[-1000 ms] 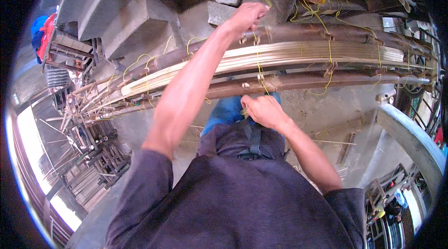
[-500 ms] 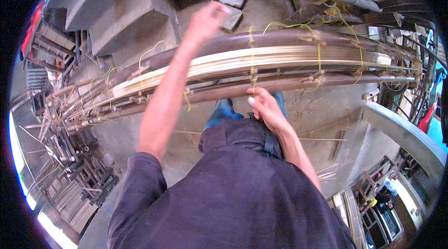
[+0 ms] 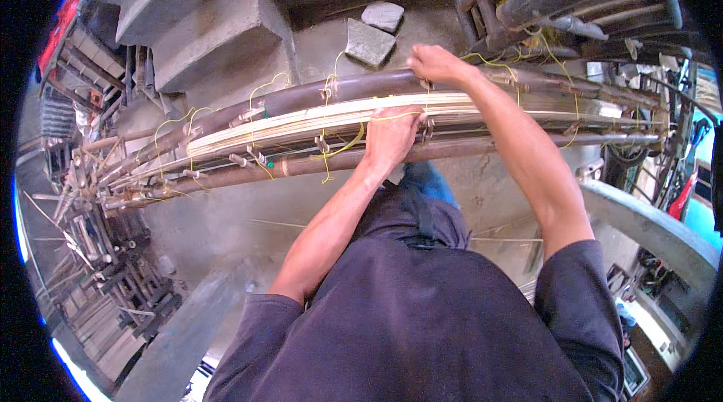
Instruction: The person sits on the floor and gathers thin wooden strips, then stands to tie them into bundles using yellow string on a wooden rack. The person repeatedly wraps and knots the string around the strips to secure them.
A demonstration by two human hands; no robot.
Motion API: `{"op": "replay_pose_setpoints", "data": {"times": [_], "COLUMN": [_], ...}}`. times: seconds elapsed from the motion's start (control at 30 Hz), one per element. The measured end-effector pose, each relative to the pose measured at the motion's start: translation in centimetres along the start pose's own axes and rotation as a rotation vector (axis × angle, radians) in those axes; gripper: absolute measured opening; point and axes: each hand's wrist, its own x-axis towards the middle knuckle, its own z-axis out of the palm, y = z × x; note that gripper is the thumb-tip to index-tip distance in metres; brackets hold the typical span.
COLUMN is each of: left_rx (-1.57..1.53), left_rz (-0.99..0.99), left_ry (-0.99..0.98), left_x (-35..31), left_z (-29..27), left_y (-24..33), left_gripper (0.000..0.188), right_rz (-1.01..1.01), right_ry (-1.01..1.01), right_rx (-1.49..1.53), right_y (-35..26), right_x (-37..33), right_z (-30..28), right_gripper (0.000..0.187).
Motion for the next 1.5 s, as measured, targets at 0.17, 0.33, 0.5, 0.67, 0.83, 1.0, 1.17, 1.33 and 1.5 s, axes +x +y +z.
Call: {"op": "replay_pose_setpoints", "data": {"times": [0.17,0.33,0.5,0.67,0.83,1.0,1.17,1.33,1.5], "left_rx": [0.188,-0.923,-0.694,-0.93,-0.486,-0.244,-0.214,-0.19,-0.198], "left_rz": [-0.048,-0.413,-0.451,-0.45,-0.638,-0.115,0.02,-0.038,-0.055], "left_ry": [-0.105,-0.193,-0.314,0.007,0.309,-0.032,-0.298,-0.179,-0.086], "left_x": [-0.6,3.5,14.5,12.8,12.0,5.0,-7.0,-7.3,-7.4], "left_z": [-0.9,-2.2,-0.9,-2.3,-16.5,-15.7,-13.4,-15.1,-15.0], "left_y": [-2.0,-0.7,-2.5,-8.9,-24.1,-18.7,-15.2,-14.0,-14.1], "left_gripper": [0.02,0.029,0.027,0.031,0.036,0.033,0.024,0.027,0.025], "right_rz": [-0.308,-0.291,-0.221,0.435,0.84,0.464,0.142,0.489,0.07], "right_ry": [0.261,-0.01,-0.023,0.879,0.582,0.257,0.554,0.715,0.291], "right_rx": [0.262,0.491,0.717,0.771,1.005,1.269,0.569,1.158,0.454], "right_y": [-7.4,-8.5,-7.5,6.5,-0.7,-20.0,-25.2,-29.4,-22.6], "right_x": [-9.6,-11.9,-12.9,-24.6,-30.7,-11.2,-12.3,-6.4,-9.2], "right_z": [5.0,12.7,13.2,8.6,11.5,18.2,-0.9,6.9,12.3], "right_gripper": [0.016,0.012,0.014,0.027,0.048,0.032,0.017,0.012,0.02]}}
